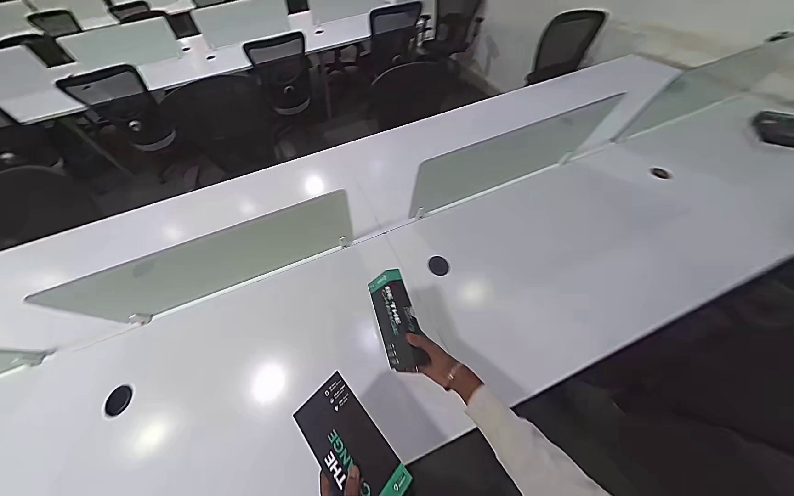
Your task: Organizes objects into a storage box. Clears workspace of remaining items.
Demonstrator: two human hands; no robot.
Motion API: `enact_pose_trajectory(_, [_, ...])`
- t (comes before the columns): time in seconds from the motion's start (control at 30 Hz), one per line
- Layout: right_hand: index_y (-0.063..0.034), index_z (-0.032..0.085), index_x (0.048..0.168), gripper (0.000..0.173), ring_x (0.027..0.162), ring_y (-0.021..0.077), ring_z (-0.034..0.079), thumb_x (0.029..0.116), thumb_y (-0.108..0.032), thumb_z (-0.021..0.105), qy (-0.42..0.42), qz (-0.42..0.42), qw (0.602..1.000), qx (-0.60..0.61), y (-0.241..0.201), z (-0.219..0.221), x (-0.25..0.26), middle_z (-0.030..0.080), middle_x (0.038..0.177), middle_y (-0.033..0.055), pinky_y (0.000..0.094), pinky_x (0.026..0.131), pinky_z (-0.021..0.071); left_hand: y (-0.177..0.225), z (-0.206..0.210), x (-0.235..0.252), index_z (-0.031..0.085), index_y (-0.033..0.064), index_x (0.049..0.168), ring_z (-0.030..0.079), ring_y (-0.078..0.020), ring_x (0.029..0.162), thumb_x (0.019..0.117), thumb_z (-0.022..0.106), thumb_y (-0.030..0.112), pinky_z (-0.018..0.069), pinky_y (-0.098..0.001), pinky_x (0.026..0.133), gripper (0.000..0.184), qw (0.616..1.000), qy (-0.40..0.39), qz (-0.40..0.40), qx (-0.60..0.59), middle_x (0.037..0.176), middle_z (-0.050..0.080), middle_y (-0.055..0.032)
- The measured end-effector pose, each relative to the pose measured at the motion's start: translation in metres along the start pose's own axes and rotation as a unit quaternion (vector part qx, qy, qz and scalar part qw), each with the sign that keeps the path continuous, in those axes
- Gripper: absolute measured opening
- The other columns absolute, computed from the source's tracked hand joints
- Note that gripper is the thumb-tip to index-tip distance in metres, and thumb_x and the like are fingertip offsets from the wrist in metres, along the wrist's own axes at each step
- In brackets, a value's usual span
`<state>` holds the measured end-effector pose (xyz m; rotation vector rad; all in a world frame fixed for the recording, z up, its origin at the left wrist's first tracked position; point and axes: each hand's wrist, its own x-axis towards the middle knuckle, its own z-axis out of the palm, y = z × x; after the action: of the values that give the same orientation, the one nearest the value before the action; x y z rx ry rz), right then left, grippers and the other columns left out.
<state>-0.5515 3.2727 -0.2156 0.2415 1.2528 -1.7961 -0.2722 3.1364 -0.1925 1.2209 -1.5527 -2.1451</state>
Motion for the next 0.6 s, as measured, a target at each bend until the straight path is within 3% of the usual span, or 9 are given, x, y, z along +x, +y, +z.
enact_pose_trajectory(0.03, [-0.0133,0.037,0.149,0.067,0.110,0.0322,0.068,0.0927,-0.043,0.060,-0.022,-0.019,0.996,0.080,-0.002,-0.018,-0.049,0.065,0.126,0.0175,0.0507,0.089,0.0587,0.004,0.014,-0.001,0.021,-0.0056,0.152,0.061,-0.0133,0.111,0.1001,0.056,0.018,0.0533,-0.0326,0.096,0.067,1.000,-0.028,0.008,0.008,0.131,0.053,-0.0204])
enact_pose_trajectory(0.13, [-0.0148,0.067,0.124,0.064,0.109,0.0281,0.071,0.0760,-0.055,0.083,-0.085,-0.094,0.962,0.243,-0.002,-0.065,-0.192,0.074,0.115,0.0117,0.0502,0.094,0.0592,0.016,0.063,-0.019,0.025,-0.0074,0.147,0.064,-0.0077,0.102,0.0983,0.055,0.015,0.0558,-0.0280,0.091,0.062,0.992,-0.110,0.026,0.049,0.121,0.057,-0.0162])
enact_pose_trajectory(0.2, [-0.0179,0.074,0.121,0.052,0.112,0.0214,0.071,0.0834,-0.053,0.077,-0.161,-0.175,0.938,0.252,0.009,-0.099,-0.272,0.075,0.117,0.0068,0.0438,0.098,0.0577,0.019,0.103,-0.043,0.025,-0.0065,0.146,0.065,-0.0057,0.098,0.0978,0.056,0.013,0.0570,-0.0263,0.088,0.061,0.982,-0.171,0.038,0.068,0.118,0.059,-0.0136])
enact_pose_trajectory(0.27, [-0.0150,0.067,0.134,0.061,0.126,0.0283,0.062,0.0891,-0.056,0.068,-0.234,-0.251,0.913,0.222,0.028,-0.138,-0.330,0.067,0.134,0.0126,0.0481,0.107,0.0507,0.015,0.145,-0.075,0.026,-0.0052,0.148,0.067,-0.0066,0.100,0.0955,0.060,0.016,0.0579,-0.0270,0.088,0.066,0.970,-0.222,0.055,0.082,0.120,0.061,-0.0131])
enact_pose_trajectory(0.37, [-0.0105,0.049,0.151,0.085,0.139,0.0458,0.047,0.0858,-0.064,0.064,-0.264,-0.307,0.894,0.190,0.048,-0.181,-0.418,0.047,0.152,0.0256,0.0622,0.112,0.0410,-0.008,0.208,-0.139,0.028,-0.0026,0.150,0.067,-0.0092,0.106,0.0904,0.067,0.024,0.0581,-0.0279,0.090,0.076,0.954,-0.275,0.075,0.090,0.126,0.062,-0.0128])
enact_pose_trajectory(0.43, [-0.0151,0.063,0.138,0.066,0.128,0.0337,0.061,0.0903,-0.061,0.062,-0.157,-0.368,0.902,0.160,0.066,-0.209,-0.484,0.064,0.139,0.0166,0.0516,0.106,0.0516,-0.029,0.251,-0.189,0.028,-0.0020,0.150,0.067,-0.0101,0.107,0.0907,0.068,0.026,0.0583,-0.0278,0.091,0.077,0.941,-0.315,0.083,0.095,0.128,0.062,-0.0128])
enact_pose_trajectory(0.5, [-0.0298,0.077,0.115,0.038,0.101,0.0037,0.072,0.0880,-0.055,0.068,0.052,-0.424,0.896,0.122,0.075,-0.218,-0.548,0.078,0.108,-0.0090,0.0266,0.088,0.0604,-0.050,0.289,-0.237,0.024,-0.0035,0.152,0.067,-0.0096,0.107,0.0939,0.065,0.026,0.0581,-0.0275,0.092,0.077,0.920,-0.368,0.088,0.102,0.130,0.061,-0.0139])
enact_pose_trajectory(0.53, [-0.0293,0.076,0.115,0.039,0.096,-0.0007,0.071,0.0841,-0.053,0.074,0.121,-0.422,0.891,0.112,0.078,-0.226,-0.573,0.077,0.104,-0.0125,0.0231,0.086,0.0599,-0.059,0.308,-0.261,0.023,-0.0041,0.151,0.068,-0.0094,0.106,0.0954,0.064,0.027,0.0586,-0.0277,0.091,0.076,0.906,-0.401,0.089,0.100,0.128,0.062,-0.0132])
enact_pose_trajectory(0.6, [-0.0149,0.061,0.132,0.070,0.103,0.0043,0.070,0.0778,-0.053,0.080,0.208,-0.375,0.901,0.074,0.088,-0.256,-0.613,0.075,0.113,-0.0058,0.0275,0.092,0.0588,-0.075,0.340,-0.307,0.023,-0.0047,0.150,0.069,-0.0093,0.104,0.0988,0.061,0.031,0.0596,-0.0286,0.091,0.073,0.871,-0.475,0.077,0.098,0.125,0.064,-0.0116])
